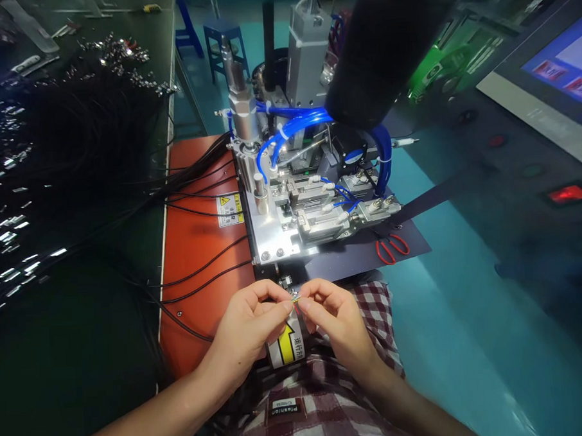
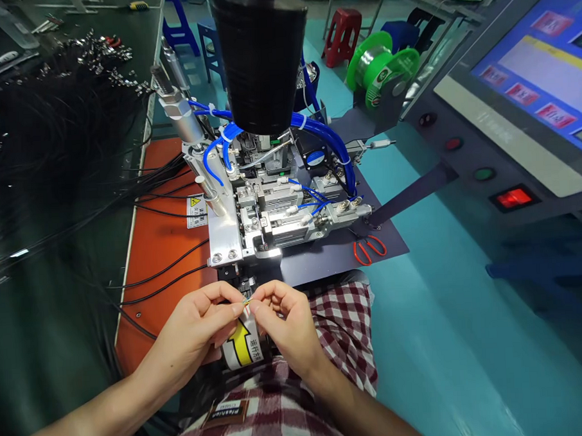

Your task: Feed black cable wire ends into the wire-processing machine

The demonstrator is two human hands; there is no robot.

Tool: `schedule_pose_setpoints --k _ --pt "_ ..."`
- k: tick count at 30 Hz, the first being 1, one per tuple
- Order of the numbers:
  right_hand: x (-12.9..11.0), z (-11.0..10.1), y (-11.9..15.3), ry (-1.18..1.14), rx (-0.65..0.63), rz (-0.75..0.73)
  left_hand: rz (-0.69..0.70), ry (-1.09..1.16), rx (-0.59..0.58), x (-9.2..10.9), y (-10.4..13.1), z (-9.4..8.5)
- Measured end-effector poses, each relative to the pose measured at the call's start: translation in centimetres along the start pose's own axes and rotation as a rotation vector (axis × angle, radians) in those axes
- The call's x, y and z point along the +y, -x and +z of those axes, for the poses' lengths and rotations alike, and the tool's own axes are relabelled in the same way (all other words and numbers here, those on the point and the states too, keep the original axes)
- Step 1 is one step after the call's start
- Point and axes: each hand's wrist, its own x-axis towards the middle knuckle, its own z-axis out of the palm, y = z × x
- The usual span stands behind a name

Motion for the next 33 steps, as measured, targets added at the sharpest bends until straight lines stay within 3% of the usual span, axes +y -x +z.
schedule_pose_setpoints --k 33 --pt "0.39 0.13 0.10 -0.040 0.028 -0.001 0.005 0.021 -0.007 -0.07 -0.12 0.07"
